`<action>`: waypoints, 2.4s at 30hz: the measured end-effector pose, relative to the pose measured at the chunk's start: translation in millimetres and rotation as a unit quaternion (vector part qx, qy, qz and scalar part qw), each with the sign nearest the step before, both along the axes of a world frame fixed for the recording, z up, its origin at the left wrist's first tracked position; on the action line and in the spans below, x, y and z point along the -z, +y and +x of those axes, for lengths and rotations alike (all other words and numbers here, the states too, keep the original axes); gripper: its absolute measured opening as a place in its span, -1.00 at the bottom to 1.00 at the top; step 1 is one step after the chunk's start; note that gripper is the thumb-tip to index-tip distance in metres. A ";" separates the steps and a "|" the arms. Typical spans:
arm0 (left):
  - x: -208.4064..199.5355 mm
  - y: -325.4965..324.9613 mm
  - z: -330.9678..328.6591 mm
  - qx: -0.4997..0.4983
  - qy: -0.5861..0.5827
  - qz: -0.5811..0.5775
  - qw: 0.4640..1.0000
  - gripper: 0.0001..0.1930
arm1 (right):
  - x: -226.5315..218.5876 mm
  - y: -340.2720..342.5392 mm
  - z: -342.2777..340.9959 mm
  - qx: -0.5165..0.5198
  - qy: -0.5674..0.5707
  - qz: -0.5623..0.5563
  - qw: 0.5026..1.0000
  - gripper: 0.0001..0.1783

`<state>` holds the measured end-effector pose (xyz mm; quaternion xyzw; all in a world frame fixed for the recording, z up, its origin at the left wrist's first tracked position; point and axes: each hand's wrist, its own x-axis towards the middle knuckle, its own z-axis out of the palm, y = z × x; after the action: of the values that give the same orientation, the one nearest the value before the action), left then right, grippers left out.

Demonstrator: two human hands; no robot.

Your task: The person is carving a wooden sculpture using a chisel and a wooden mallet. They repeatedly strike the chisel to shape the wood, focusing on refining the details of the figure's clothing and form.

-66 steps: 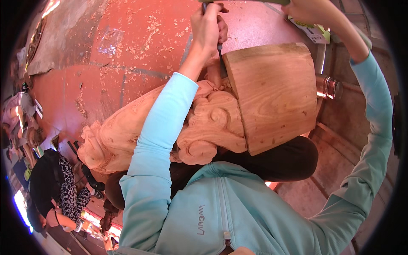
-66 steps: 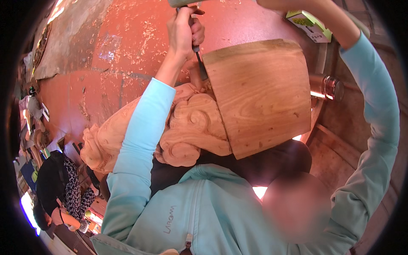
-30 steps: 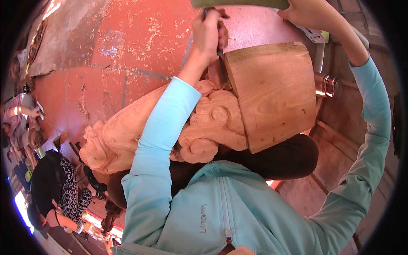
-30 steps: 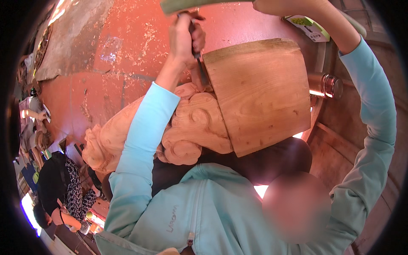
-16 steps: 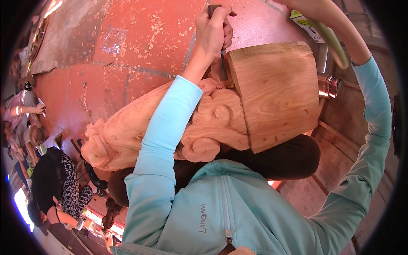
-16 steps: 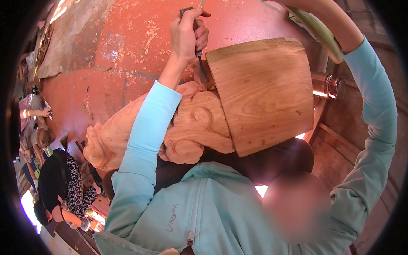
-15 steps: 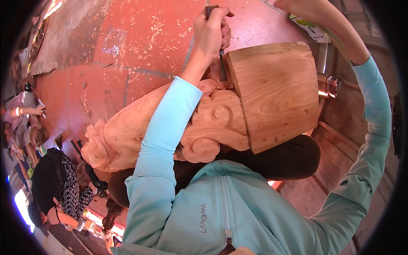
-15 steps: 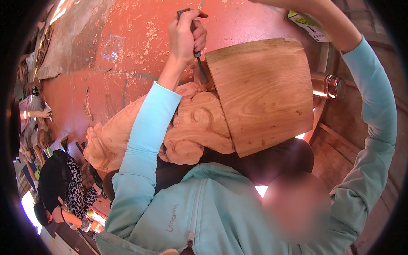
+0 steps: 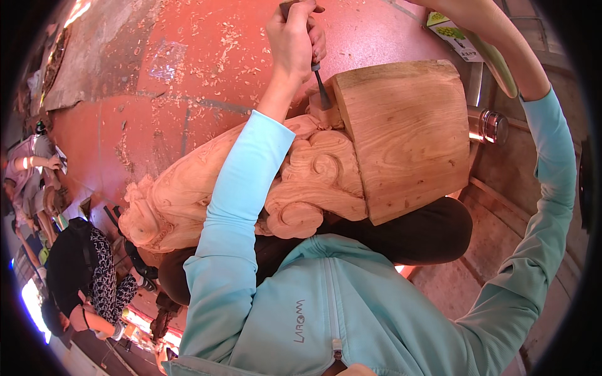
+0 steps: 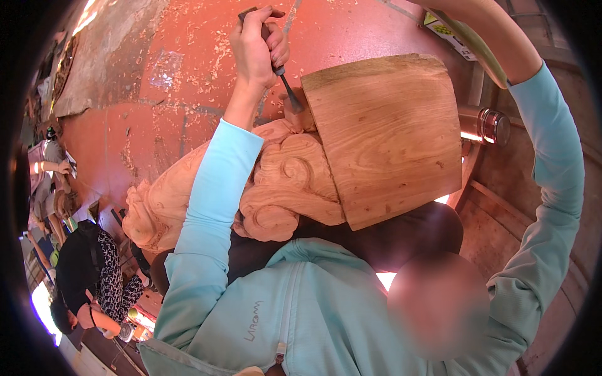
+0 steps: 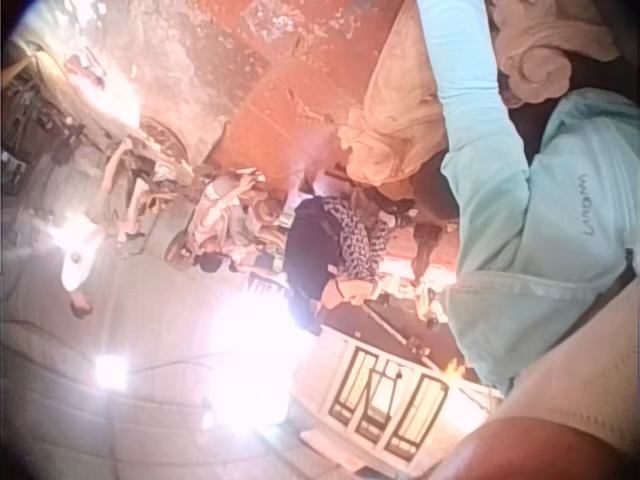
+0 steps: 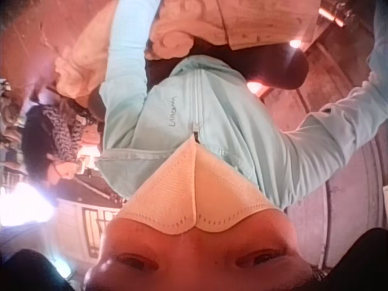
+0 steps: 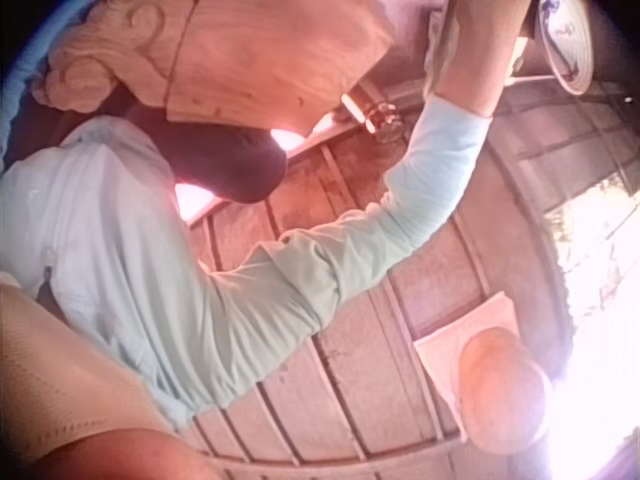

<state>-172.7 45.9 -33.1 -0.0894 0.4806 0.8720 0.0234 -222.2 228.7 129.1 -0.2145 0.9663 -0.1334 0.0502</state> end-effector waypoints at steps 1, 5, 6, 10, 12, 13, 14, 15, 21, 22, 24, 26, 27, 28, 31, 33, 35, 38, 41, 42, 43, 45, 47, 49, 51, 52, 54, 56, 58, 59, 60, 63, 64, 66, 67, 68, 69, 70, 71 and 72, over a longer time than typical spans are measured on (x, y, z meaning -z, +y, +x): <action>-0.7 0.7 1.1 -0.004 0.031 -0.010 0.999 -0.73 | 1.7 -0.6 -1.5 -0.012 0.008 -0.011 1.000 -0.21; -1.2 2.0 2.6 -0.008 0.022 -0.013 1.000 -0.74 | -13.5 -23.2 5.5 0.033 -0.104 0.174 0.979 -0.22; -0.2 4.2 2.9 -0.003 0.005 -0.009 1.000 -0.74 | -5.3 -17.7 3.9 -0.003 -0.059 0.194 0.979 -0.22; -5.9 6.3 5.2 0.012 0.002 -0.015 1.000 -0.73 | -14.1 -25.4 14.6 0.063 -0.084 0.099 0.990 -0.23; -0.3 4.9 3.8 0.012 0.003 -0.011 1.000 -0.74 | -14.9 -25.8 13.9 0.044 -0.106 0.109 0.987 -0.24; 1.5 4.3 3.3 0.012 0.004 -0.010 1.000 -0.74 | -12.0 -17.8 8.7 -0.012 -0.104 0.154 0.982 -0.24; 3.5 5.1 3.0 0.010 -0.001 -0.010 1.000 -0.74 | -10.5 -13.5 6.1 -0.068 -0.102 0.198 0.972 -0.24; 1.1 6.6 4.3 0.007 -0.006 -0.010 1.000 -0.74 | -12.1 -14.6 9.4 -0.060 -0.076 0.179 0.979 -0.24; -4.7 9.0 7.3 0.016 -0.017 -0.010 1.000 -0.75 | -9.6 -17.5 12.2 0.049 -0.094 0.111 0.988 -0.21; -4.1 8.2 7.2 0.015 -0.021 -0.008 1.000 -0.75 | -11.6 -18.8 10.8 0.006 -0.110 0.177 0.978 -0.21; -3.7 8.9 6.8 0.015 -0.016 -0.005 1.000 -0.75 | -12.8 -20.8 10.8 -0.010 -0.120 0.217 0.969 -0.19; -3.8 9.7 7.6 0.020 -0.015 -0.001 1.000 -0.75 | -12.1 -24.6 12.9 0.044 -0.109 0.167 0.979 -0.15; -4.0 10.1 8.3 0.026 -0.016 0.000 1.000 -0.75 | -8.6 -21.5 12.1 0.046 -0.108 0.164 0.979 -0.16; -4.1 10.6 9.1 0.031 -0.017 0.001 0.999 -0.75 | -6.1 -18.1 11.3 0.049 -0.107 0.162 0.980 -0.16; -5.0 10.8 11.4 0.030 -0.028 0.012 0.999 -0.74 | -1.0 -7.4 6.3 -0.077 -0.108 0.288 0.948 -0.17; -5.6 10.3 11.2 0.035 -0.026 0.007 0.999 -0.74 | 0.2 -2.6 1.6 -0.075 -0.078 0.201 0.974 -0.16; -7.0 11.7 11.3 0.040 -0.027 0.005 0.999 -0.74 | -3.1 -4.0 4.9 -0.020 -0.073 0.135 0.988 -0.16; -8.2 13.3 14.1 0.039 -0.042 0.004 0.998 -0.75 | -13.8 -19.5 16.3 0.029 -0.112 0.156 0.981 -0.17; -4.5 13.3 15.9 0.023 -0.050 0.007 0.998 -0.75 | -14.8 -14.2 10.8 -0.053 -0.139 0.258 0.955 -0.19; -4.8 9.7 13.4 0.012 -0.043 0.006 0.999 -0.75 | -17.8 -13.5 10.8 -0.026 -0.137 0.226 0.964 -0.20; -4.9 5.9 10.4 0.000 -0.036 0.006 0.999 -0.75 | -19.9 -13.2 11.4 0.000 -0.134 0.193 0.972 -0.21; -3.2 3.0 5.9 -0.024 -0.021 0.007 0.999 -0.75 | -22.2 -17.5 18.5 0.049 -0.105 0.108 0.987 -0.23; -0.2 0.0 3.4 -0.047 -0.003 0.009 0.999 -0.75 | -14.4 -12.6 14.3 0.029 -0.039 0.048 0.998 -0.24; 0.2 4.6 3.4 -0.037 0.005 0.004 0.999 -0.76 | -2.7 7.8 -2.0 -0.039 0.013 -0.007 0.999 -0.24; 0.8 3.5 4.5 -0.041 0.012 0.009 0.999 -0.76 | -3.9 1.8 -2.4 -0.059 0.017 -0.035 0.998 -0.25; 0.8 4.0 4.7 -0.040 0.008 0.004 0.999 -0.77 | -8.5 -6.0 7.0 -0.043 0.027 -0.021 0.999 -0.25; -1.1 8.0 4.4 -0.036 0.002 -0.007 0.999 -0.77 | -10.3 -9.0 10.2 -0.056 0.015 0.049 0.997 -0.26; -4.6 11.8 6.5 -0.029 -0.008 0.006 1.000 -0.78 | -8.3 -6.2 5.2 -0.113 -0.028 0.159 0.980 -0.26; -4.3 9.6 9.9 -0.029 -0.013 0.009 0.999 -0.78 | -18.3 -15.5 19.7 -0.106 -0.003 0.155 0.982 -0.26; -3.5 8.2 10.3 -0.027 -0.011 0.006 1.000 -0.78 | -21.7 -21.5 19.2 -0.070 -0.024 0.149 0.986 -0.25; -3.4 9.1 9.0 -0.021 -0.006 0.005 1.000 -0.78 | -25.4 -25.2 20.9 -0.031 -0.047 0.145 0.988 -0.25; -2.5 10.5 4.8 -0.011 -0.003 0.016 1.000 -0.79 | -18.5 -25.2 15.3 0.032 -0.078 0.147 0.985 -0.25; -2.2 10.6 4.2 -0.008 -0.015 0.022 1.000 -0.78 | -13.9 -22.9 11.3 0.025 -0.080 0.167 0.982 -0.24; -1.4 11.4 5.1 -0.003 -0.039 0.034 0.999 -0.78 | -9.3 -16.9 6.1 -0.057 -0.063 0.266 0.960 -0.24; -0.9 11.1 6.6 0.001 -0.038 0.030 0.999 -0.78 | -10.3 -16.4 7.2 -0.051 -0.060 0.233 0.969 -0.24; -0.3 10.4 8.2 0.006 -0.036 0.027 0.999 -0.78 | -12.0 -16.1 8.8 -0.044 -0.057 0.200 0.977 -0.23; -0.9 10.8 7.9 0.011 -0.033 0.024 0.999 -0.77 | -14.2 -15.5 9.6 -0.037 -0.053 0.167 0.984 -0.23; -1.6 12.3 7.0 0.012 -0.034 0.023 0.999 -0.77 | -16.4 -16.3 11.8 -0.011 -0.065 0.166 0.984 -0.23; -2.3 14.8 5.7 0.013 -0.036 0.021 0.999 -0.77 | -18.9 -18.5 15.0 0.015 -0.077 0.164 0.983 -0.23; -2.3 14.7 5.1 0.011 -0.039 0.017 0.999 -0.76 | -19.7 -22.7 16.2 0.038 -0.090 0.159 0.982 -0.23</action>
<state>-167.6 60.5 -30.8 -0.1177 0.4658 0.8754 0.0531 -206.0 206.0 148.8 -0.1541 0.9740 0.0017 0.1658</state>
